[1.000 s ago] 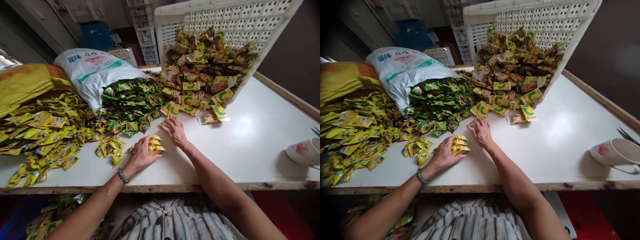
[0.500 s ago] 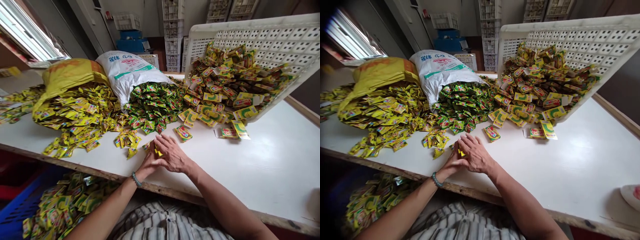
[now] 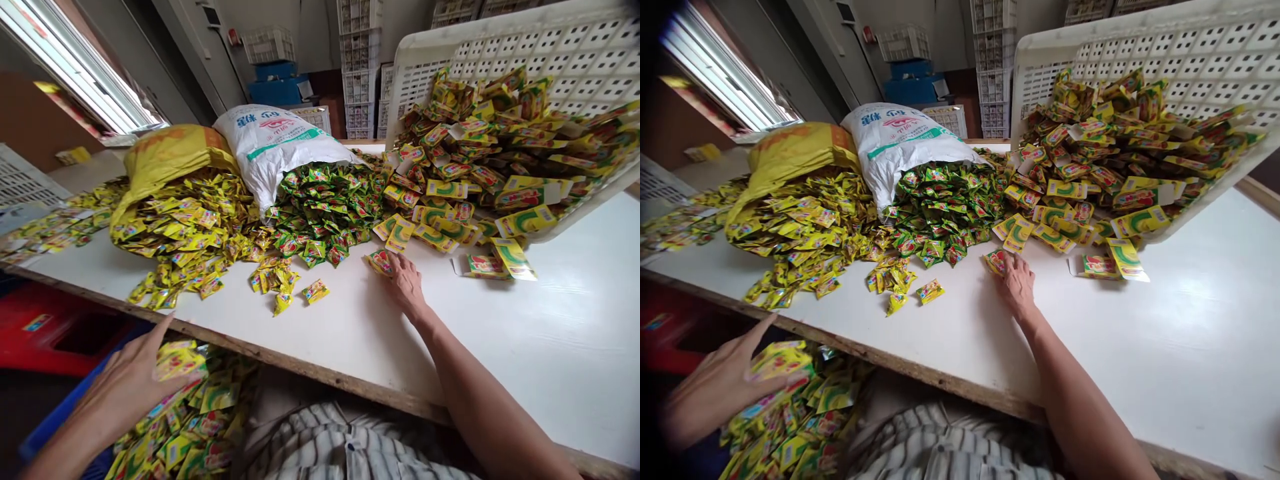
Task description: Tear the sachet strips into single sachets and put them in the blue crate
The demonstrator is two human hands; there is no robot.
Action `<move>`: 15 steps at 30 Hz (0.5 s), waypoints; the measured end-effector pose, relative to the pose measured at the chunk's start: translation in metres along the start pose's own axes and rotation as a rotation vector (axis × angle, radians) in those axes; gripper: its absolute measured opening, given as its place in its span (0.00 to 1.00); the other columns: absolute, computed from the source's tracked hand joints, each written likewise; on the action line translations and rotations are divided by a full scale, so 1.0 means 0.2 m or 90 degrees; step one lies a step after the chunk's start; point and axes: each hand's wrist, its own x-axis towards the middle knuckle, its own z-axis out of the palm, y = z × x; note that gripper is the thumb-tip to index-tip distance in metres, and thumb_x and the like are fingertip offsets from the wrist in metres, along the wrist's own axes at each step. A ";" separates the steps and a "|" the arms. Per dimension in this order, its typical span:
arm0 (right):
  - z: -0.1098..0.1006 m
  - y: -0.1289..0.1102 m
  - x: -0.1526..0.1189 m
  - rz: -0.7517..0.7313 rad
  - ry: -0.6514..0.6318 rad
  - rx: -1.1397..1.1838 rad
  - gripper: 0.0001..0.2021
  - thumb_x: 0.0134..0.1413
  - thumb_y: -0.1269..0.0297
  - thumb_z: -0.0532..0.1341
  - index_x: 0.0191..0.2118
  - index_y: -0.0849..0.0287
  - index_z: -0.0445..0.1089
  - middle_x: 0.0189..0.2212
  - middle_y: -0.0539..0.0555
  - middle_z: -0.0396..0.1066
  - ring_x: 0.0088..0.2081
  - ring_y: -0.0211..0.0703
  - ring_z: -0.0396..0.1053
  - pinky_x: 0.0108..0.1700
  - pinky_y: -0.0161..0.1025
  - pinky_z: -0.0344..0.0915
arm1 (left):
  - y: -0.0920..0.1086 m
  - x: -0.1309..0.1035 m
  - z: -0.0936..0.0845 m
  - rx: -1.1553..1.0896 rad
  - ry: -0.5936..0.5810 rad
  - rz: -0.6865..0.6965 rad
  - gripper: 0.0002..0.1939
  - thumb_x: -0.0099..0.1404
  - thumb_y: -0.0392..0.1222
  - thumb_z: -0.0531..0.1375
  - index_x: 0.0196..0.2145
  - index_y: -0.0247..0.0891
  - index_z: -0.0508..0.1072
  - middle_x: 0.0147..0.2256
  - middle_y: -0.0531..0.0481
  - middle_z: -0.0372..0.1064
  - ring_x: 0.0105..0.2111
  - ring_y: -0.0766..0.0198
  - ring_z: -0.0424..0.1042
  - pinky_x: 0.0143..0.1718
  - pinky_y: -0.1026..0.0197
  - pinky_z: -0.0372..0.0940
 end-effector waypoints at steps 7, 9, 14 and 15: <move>0.00 -0.01 -0.03 -0.039 0.011 -0.101 0.19 0.61 0.63 0.56 0.57 0.54 0.68 0.54 0.62 0.69 0.51 0.57 0.64 0.47 0.49 0.57 | 0.55 0.23 0.21 -0.067 -0.007 0.040 0.16 0.63 0.54 0.53 0.36 0.40 0.74 0.41 0.41 0.76 0.44 0.50 0.74 0.46 0.54 0.68; 0.01 0.00 -0.04 -0.067 0.046 -0.109 0.19 0.62 0.62 0.56 0.57 0.53 0.67 0.54 0.62 0.69 0.52 0.57 0.62 0.48 0.49 0.56 | 0.71 0.32 0.28 -0.025 -0.052 0.051 0.12 0.61 0.51 0.58 0.35 0.40 0.73 0.39 0.41 0.75 0.43 0.50 0.74 0.44 0.55 0.67; 0.03 -0.01 -0.06 -0.102 0.124 -0.114 0.16 0.60 0.62 0.59 0.54 0.52 0.70 0.60 0.62 0.64 0.58 0.59 0.55 0.52 0.53 0.53 | 0.90 0.39 0.37 -0.002 -0.046 0.133 0.12 0.59 0.42 0.64 0.40 0.38 0.71 0.40 0.41 0.72 0.44 0.50 0.71 0.45 0.56 0.65; 0.03 -0.03 -0.06 -0.115 0.127 -0.105 0.16 0.60 0.63 0.59 0.54 0.53 0.70 0.60 0.62 0.63 0.59 0.59 0.54 0.53 0.53 0.53 | 0.93 0.39 0.38 -0.004 -0.010 0.149 0.13 0.60 0.43 0.63 0.42 0.37 0.71 0.41 0.40 0.71 0.45 0.49 0.70 0.46 0.55 0.65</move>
